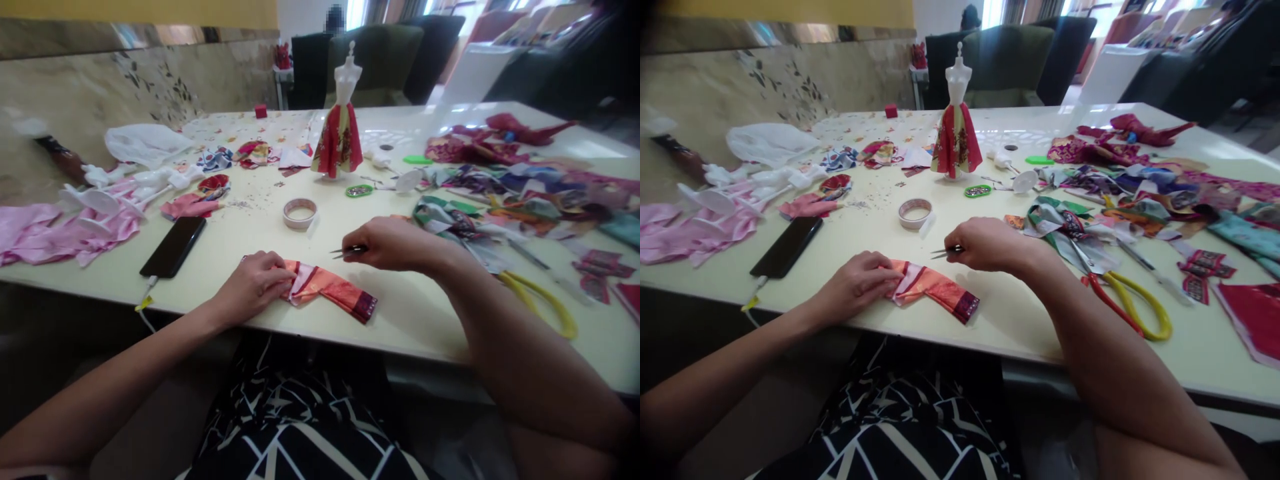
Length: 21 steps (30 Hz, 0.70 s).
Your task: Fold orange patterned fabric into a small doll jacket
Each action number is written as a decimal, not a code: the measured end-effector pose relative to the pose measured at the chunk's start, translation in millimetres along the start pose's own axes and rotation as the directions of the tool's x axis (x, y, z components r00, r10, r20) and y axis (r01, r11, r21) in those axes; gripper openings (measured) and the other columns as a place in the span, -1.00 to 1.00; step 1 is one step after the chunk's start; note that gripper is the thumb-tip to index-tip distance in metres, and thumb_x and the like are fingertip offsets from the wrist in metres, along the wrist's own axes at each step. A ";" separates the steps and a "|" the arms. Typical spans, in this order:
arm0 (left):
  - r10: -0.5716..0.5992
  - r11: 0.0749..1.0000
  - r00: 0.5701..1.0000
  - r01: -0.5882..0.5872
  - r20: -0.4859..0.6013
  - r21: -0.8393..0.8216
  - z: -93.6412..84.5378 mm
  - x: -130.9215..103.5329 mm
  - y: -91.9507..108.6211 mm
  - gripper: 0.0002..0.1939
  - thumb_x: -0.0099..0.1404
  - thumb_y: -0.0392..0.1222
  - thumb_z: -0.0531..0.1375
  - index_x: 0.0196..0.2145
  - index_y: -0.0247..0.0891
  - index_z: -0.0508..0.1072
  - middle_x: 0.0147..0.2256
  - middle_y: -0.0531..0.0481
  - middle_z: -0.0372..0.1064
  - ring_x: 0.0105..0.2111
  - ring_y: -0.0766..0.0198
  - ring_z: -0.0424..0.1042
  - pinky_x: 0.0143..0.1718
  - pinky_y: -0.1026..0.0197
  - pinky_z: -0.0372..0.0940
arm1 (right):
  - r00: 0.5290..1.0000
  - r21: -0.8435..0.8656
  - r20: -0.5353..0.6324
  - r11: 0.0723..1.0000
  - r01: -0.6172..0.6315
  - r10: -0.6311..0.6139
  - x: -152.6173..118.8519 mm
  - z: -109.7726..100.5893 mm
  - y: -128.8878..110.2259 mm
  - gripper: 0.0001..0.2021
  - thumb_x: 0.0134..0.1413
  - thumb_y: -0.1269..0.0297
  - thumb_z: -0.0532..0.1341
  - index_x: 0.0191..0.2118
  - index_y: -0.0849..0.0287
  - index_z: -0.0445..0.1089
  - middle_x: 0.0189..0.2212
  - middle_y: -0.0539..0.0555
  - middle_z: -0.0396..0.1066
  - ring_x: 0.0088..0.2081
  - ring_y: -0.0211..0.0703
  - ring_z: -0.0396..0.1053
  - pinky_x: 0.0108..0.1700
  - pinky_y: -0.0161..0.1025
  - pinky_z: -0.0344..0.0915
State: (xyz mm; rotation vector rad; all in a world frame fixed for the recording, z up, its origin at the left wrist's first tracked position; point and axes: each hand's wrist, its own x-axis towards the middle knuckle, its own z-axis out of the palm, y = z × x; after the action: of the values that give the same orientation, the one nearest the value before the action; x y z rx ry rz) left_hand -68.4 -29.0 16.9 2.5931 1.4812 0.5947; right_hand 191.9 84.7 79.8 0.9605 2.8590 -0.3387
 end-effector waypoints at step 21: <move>-0.391 0.920 0.897 0.376 -0.209 -0.108 28.6 -22.2 65.5 -0.92 0.27 -0.28 0.23 -0.38 -0.22 0.51 -0.37 0.00 0.29 -0.25 0.17 0.31 -0.15 0.03 0.12 | 0.985 0.383 -0.085 0.907 0.173 -0.152 19.3 47.2 -44.9 -0.91 0.02 0.52 0.19 -0.45 0.23 0.36 -0.60 -0.09 0.25 -0.52 -0.37 0.07 -0.43 -0.32 -0.11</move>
State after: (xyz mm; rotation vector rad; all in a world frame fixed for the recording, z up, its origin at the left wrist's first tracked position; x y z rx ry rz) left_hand -14.7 -79.1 2.0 2.1475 1.9385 0.8874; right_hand 150.8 49.6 38.7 0.7883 2.9887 -0.9426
